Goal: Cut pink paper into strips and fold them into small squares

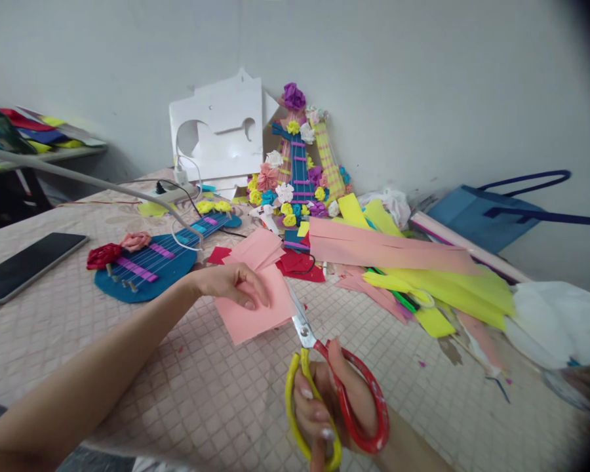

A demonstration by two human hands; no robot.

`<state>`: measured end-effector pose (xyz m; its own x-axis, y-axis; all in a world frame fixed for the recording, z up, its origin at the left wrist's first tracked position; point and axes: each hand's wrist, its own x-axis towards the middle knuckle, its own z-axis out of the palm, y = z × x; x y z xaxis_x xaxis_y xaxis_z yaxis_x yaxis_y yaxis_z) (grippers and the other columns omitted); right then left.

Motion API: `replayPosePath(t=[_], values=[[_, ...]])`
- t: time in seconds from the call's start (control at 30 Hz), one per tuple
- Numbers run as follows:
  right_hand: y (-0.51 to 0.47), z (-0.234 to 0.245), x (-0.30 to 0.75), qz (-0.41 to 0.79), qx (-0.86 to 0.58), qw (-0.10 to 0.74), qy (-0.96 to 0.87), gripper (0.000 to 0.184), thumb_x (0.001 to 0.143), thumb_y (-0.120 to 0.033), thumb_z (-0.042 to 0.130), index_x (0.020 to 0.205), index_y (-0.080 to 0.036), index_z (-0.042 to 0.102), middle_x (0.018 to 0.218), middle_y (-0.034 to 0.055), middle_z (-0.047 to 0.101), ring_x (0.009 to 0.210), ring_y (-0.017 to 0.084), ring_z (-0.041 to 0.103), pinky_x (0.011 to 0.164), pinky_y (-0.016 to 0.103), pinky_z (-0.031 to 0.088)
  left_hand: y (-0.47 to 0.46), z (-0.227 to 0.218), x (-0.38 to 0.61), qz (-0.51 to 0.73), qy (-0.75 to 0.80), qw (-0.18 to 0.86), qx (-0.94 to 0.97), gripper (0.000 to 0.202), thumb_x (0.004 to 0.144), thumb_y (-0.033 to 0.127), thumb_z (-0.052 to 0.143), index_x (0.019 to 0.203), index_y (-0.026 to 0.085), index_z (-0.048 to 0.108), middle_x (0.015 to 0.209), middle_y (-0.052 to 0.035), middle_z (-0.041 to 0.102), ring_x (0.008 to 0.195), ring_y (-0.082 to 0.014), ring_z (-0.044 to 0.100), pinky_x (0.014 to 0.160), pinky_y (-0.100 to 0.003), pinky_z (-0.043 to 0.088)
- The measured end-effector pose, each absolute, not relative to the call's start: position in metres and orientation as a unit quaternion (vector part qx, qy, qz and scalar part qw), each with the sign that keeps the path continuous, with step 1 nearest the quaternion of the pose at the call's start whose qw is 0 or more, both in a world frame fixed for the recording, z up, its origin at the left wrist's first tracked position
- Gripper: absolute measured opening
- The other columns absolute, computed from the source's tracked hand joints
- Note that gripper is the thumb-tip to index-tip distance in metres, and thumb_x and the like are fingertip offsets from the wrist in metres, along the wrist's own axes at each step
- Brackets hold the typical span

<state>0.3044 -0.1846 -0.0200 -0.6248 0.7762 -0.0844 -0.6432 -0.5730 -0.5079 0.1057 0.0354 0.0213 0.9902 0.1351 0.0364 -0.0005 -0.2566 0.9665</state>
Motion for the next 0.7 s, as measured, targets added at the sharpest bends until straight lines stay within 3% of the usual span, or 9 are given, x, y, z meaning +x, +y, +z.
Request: replayPosePath(t=[0.13,0.33,0.7], values=[[-0.184,-0.0206,0.3057,0.88,-0.156,0.397,-0.21,0.066,0.079,-0.078,0.033,0.074,-0.015,0.051,0.053,-0.0048,0.042,0.039,0.006,0.037,0.038,0.018,0.031,0.0362,0.0221,0.1057,0.056,0.038,0.598,0.798,0.022,0.077,0.017,0.071,0.099,0.017,0.072,0.099,-0.007,0.072,0.091,-0.014,0.066,0.078,-0.017,0.051],[-0.1842,-0.0208,0.3043,0.87,-0.161,0.402,-0.234,0.063,0.081,-0.075,0.037,0.071,-0.014,0.051,0.047,-0.0068,0.04,0.034,0.004,0.033,0.034,0.016,0.024,0.0363,0.0234,0.1057,0.061,0.034,0.599,0.798,0.022,0.077,0.018,0.071,0.099,0.018,0.072,0.099,-0.0068,0.072,0.093,-0.0143,0.066,0.081,-0.019,0.051],[-0.1865,-0.0181,0.3024,0.863,-0.179,0.408,-0.24,0.075,0.079,-0.081,0.026,0.075,-0.012,0.054,0.05,-0.0045,0.042,0.039,0.007,0.039,0.04,0.019,0.028,0.0304,0.0236,0.108,0.047,0.046,0.611,0.789,0.023,0.076,0.019,0.071,0.099,0.016,0.072,0.098,-0.0085,0.072,0.09,-0.0153,0.067,0.08,-0.02,0.052]])
